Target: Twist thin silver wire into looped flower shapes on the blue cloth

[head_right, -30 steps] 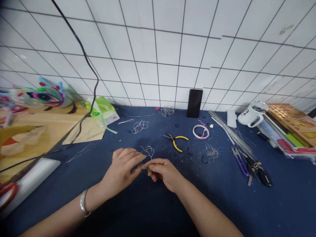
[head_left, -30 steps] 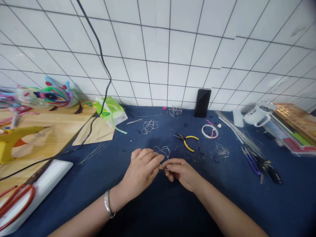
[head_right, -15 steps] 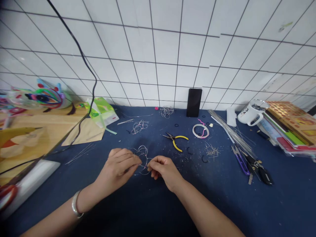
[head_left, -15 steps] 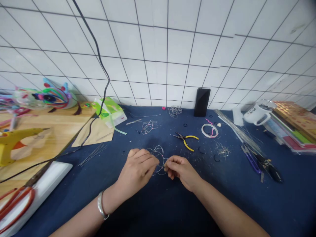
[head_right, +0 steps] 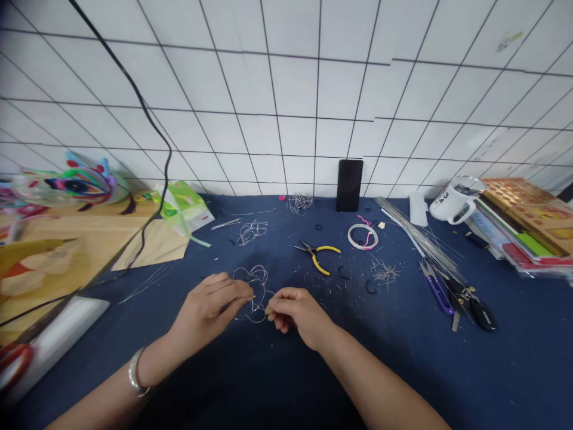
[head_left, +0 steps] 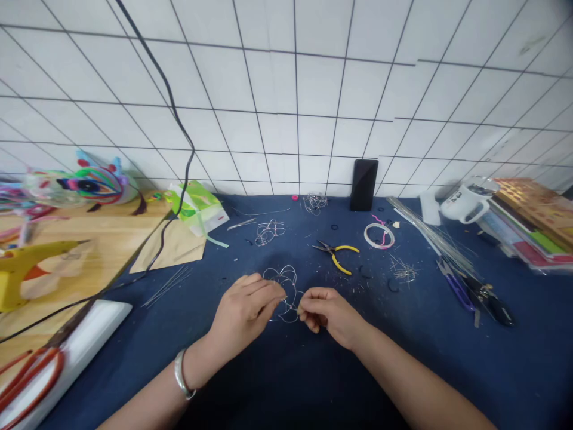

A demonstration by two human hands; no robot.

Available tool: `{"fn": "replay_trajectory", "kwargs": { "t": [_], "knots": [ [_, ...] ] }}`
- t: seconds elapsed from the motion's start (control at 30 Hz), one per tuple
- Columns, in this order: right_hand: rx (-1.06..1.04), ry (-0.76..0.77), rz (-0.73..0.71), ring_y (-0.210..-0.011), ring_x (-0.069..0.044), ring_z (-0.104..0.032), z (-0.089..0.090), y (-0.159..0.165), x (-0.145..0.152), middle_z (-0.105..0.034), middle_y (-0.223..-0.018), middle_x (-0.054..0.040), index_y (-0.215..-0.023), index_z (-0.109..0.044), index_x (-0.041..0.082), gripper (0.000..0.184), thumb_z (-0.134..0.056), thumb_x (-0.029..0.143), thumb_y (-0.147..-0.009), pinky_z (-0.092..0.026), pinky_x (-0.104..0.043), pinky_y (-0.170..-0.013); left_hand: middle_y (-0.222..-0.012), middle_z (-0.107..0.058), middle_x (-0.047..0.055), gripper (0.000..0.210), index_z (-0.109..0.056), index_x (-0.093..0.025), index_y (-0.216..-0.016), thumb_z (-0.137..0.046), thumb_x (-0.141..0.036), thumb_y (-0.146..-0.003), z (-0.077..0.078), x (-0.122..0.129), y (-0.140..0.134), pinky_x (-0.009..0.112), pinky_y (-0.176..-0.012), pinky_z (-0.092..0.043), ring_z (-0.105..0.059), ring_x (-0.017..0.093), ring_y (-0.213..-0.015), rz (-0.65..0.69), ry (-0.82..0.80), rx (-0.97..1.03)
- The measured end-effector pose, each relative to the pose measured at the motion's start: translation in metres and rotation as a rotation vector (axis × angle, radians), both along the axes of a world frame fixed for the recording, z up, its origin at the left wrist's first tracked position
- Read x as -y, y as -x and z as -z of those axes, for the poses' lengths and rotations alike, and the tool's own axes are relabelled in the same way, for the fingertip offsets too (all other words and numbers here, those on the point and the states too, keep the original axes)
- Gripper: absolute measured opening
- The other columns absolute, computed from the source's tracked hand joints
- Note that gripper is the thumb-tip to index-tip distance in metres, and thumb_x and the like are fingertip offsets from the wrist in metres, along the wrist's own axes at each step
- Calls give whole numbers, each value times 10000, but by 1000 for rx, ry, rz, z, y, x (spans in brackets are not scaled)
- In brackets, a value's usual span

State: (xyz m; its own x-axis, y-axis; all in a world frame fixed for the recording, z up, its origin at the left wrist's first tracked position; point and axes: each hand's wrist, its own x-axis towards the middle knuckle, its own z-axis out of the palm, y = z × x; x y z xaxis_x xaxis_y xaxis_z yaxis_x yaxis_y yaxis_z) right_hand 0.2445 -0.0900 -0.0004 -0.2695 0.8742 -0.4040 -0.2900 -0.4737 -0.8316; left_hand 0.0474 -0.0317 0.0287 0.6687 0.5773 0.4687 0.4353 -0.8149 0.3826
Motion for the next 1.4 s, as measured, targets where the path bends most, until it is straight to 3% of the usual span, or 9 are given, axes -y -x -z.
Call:
{"fn": "replay_trajectory", "kwargs": {
  "t": [0.1,0.27,0.4,0.6,0.83,1.0,1.27,1.4],
  "knots": [
    [107,-63,-22,-534,-81,-500,-6,-5,-2,-592,-677,-3,-731,-612,155,186,-639,334,-771,-347,-216,-492,-859,-697,-6,133,-620,-207,-914,-550,-104,-868,3,-2,1,293,-688,-396,-547,135,-730,10,-14,-14],
    [325,-342,188,-678,-115,-536,-11,-12,-4,-597,-809,-11,-983,-643,210,185,-555,279,-834,-421,-251,-610,-860,-690,7,138,-622,-202,-928,-541,-106,-870,4,-1,1,302,-699,-417,-549,143,-750,51,-1,-32],
    [599,-567,146,-816,-139,-548,-7,-13,-4,-599,-927,-17,-1129,-623,291,307,-540,207,-845,-443,-298,-764,-859,-688,6,135,-617,-206,-922,-535,-109,-876,5,1,0,300,-684,-415,-547,141,-736,88,26,-47],
    [777,-773,90,-888,-166,-570,3,-11,-5,-618,-959,-36,-1022,-659,273,214,-543,196,-858,-440,-320,-818,-878,-692,3,145,-610,-204,-925,-540,-91,-866,8,3,0,309,-695,-419,-556,145,-755,83,-22,-55],
    [726,-717,80,-718,-133,-540,-7,-2,2,-594,-784,-8,-815,-632,223,62,-575,214,-838,-425,-268,-684,-929,-688,47,162,-619,-176,-972,-534,-94,-860,13,4,1,341,-747,-459,-596,184,-843,12,-146,-91],
    [672,-672,112,-677,-128,-525,-13,0,5,-585,-739,1,-746,-620,215,64,-604,228,-807,-414,-266,-649,-907,-693,49,168,-632,-183,-938,-486,-119,-883,12,4,0,340,-757,-477,-626,177,-822,-36,-130,-100],
    [691,-536,318,-684,-135,-527,-9,-6,1,-580,-754,2,-802,-604,219,60,-549,223,-826,-422,-270,-656,-912,-692,42,142,-640,-193,-939,-512,-169,-882,18,-4,4,338,-730,-457,-628,189,-828,-147,-149,-185],
    [716,-613,278,-703,-136,-534,-10,1,5,-575,-798,-6,-971,-605,232,155,-547,219,-828,-439,-276,-679,-825,-676,36,158,-642,-197,-925,-495,-158,-880,16,0,2,337,-685,-427,-617,187,-772,-152,-173,-291]
  ]
}}
